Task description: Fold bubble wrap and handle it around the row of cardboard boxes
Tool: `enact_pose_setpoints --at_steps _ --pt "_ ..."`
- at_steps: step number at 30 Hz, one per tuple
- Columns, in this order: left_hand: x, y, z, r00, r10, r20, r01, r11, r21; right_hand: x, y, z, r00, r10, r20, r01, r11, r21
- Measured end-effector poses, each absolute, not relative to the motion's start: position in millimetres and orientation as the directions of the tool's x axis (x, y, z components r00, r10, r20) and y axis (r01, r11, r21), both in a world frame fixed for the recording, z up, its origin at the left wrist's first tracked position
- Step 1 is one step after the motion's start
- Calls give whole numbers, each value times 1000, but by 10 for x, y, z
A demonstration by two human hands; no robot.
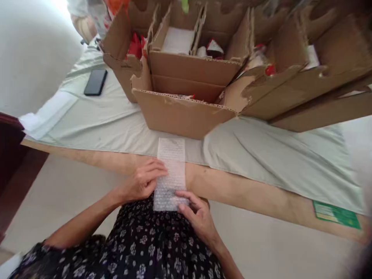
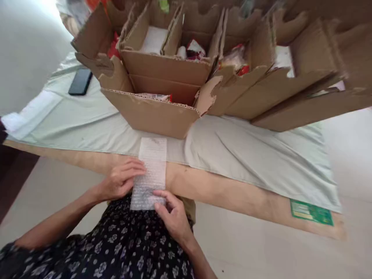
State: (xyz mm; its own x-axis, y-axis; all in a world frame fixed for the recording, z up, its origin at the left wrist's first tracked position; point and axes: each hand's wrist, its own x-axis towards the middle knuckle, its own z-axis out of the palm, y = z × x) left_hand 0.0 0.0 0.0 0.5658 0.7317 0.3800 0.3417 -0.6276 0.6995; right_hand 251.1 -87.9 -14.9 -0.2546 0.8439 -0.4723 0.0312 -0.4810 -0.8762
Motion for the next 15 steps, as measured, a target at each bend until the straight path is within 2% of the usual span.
enact_pose_setpoints --at_steps 3,5,9,12,14,15 --pt "-157 -329 155 625 756 196 358 -500 788 2469 -835 -123 -270 823 -501 -156 -550 -820" --pt "-167 -484 177 592 794 137 405 -440 802 2434 -785 -110 -283 818 -501 -269 -569 -777" --pt "14 -552 32 334 928 163 525 -327 786 2358 -692 -102 -306 836 -456 -407 -548 -731" --pt "155 -463 -78 107 984 143 576 -179 797 2352 -701 -94 -263 886 -383 -397 -461 -794" --pt "197 -406 -113 42 990 137 591 -135 795 2384 -732 -81 -157 942 -297 -294 -332 -896" --pt "205 -388 -123 33 989 143 599 -134 789 2405 -743 -74 -87 970 -225 -192 -238 -952"
